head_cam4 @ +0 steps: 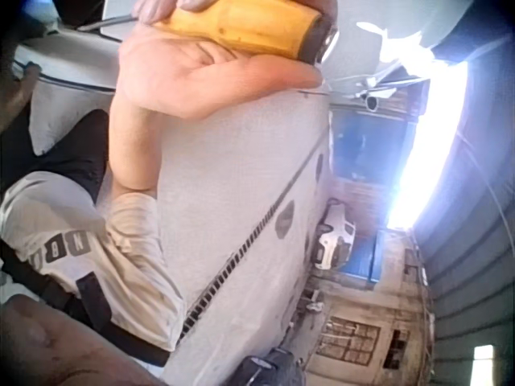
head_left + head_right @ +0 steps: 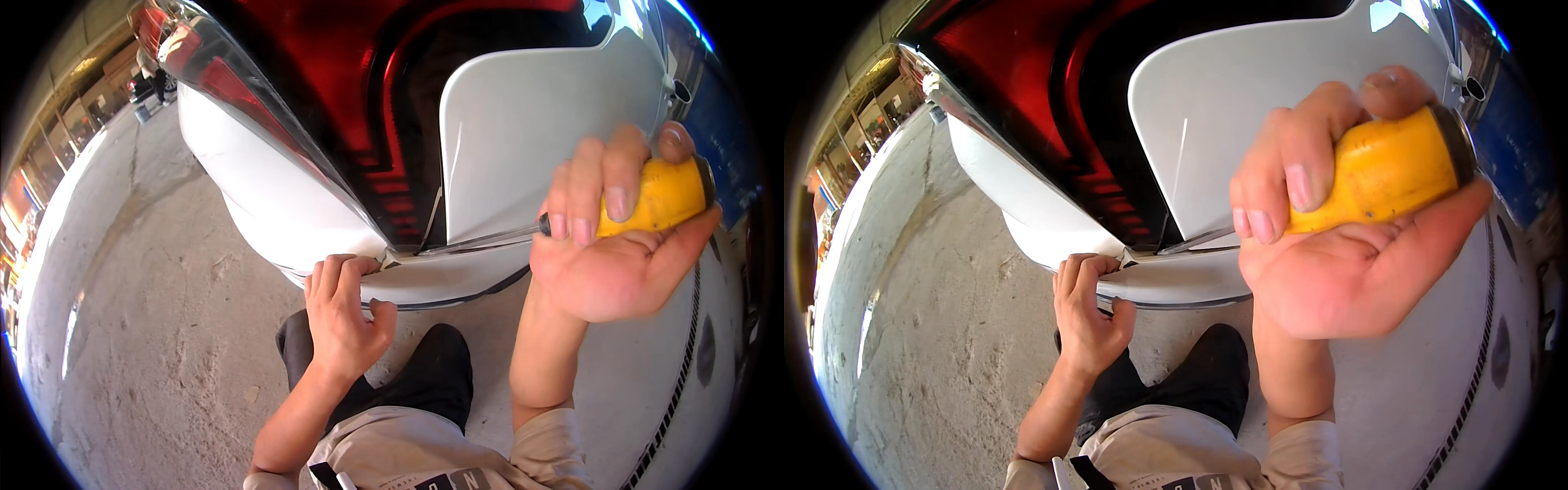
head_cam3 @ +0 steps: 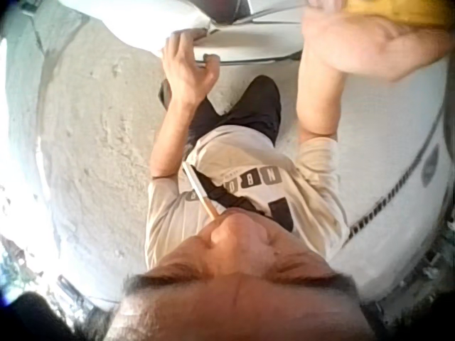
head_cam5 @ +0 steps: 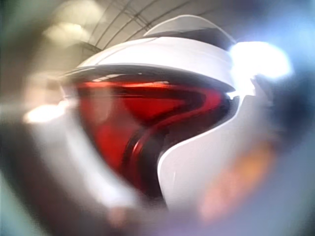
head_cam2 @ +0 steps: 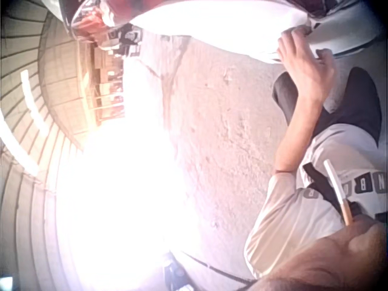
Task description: The person kneels behind a white car and uses a yellow-handled screwdriver to pry and align the rear bumper cover. They repeatedly insert the tool into the seam between the bumper and the body to adjust the fitment along the lower edge and near the taillight.
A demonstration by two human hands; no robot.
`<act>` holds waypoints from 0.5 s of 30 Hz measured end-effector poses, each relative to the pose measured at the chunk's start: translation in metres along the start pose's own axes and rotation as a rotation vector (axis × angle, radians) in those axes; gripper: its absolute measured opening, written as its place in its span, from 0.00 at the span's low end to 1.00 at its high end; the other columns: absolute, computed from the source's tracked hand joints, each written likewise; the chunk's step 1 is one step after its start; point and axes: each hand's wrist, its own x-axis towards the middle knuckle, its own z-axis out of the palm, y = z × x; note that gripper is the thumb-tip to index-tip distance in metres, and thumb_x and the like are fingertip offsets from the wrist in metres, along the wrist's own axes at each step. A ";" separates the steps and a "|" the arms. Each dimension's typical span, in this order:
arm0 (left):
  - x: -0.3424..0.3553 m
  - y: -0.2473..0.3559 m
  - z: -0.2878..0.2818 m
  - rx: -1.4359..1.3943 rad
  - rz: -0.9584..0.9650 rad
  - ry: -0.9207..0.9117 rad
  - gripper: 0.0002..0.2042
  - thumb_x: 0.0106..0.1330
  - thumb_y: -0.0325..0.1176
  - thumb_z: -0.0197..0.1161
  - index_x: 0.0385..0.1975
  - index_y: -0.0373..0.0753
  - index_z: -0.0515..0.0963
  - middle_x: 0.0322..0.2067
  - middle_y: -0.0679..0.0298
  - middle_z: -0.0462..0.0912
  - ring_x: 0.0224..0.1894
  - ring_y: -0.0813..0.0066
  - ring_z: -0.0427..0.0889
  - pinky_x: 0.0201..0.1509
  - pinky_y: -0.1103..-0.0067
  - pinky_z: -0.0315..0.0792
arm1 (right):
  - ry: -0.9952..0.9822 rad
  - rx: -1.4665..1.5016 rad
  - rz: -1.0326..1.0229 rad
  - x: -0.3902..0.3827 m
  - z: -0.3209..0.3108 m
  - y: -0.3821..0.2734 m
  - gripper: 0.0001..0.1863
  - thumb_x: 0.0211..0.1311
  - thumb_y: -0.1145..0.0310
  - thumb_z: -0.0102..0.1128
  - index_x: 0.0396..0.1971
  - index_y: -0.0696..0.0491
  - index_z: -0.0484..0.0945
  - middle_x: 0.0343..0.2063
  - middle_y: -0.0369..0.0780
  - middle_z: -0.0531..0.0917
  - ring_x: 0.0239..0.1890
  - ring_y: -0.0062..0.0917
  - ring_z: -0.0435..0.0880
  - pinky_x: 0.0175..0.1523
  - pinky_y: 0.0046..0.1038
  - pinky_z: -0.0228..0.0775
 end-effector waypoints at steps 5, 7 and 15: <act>0.000 -0.004 0.001 -0.033 0.016 0.008 0.18 0.43 0.22 0.58 0.39 0.34 0.75 0.38 0.56 0.76 0.42 0.55 0.73 0.50 0.66 0.66 | 0.096 -0.128 0.036 0.010 0.010 0.011 0.30 0.79 0.43 0.25 0.55 0.54 0.66 0.28 0.36 0.70 0.20 0.19 0.65 0.26 0.21 0.62; -0.001 -0.007 0.003 -0.025 0.043 0.020 0.20 0.42 0.23 0.59 0.40 0.35 0.75 0.38 0.58 0.75 0.41 0.57 0.72 0.48 0.67 0.65 | 0.109 -0.168 0.012 0.011 0.013 0.016 0.31 0.78 0.43 0.25 0.55 0.54 0.68 0.28 0.35 0.69 0.19 0.19 0.64 0.25 0.21 0.60; -0.003 -0.010 0.004 -0.040 0.049 0.029 0.21 0.41 0.22 0.59 0.41 0.36 0.76 0.39 0.58 0.75 0.40 0.58 0.72 0.47 0.67 0.64 | 0.121 -0.234 -0.018 0.000 0.016 0.004 0.30 0.76 0.48 0.21 0.52 0.57 0.70 0.27 0.36 0.69 0.18 0.20 0.63 0.24 0.22 0.59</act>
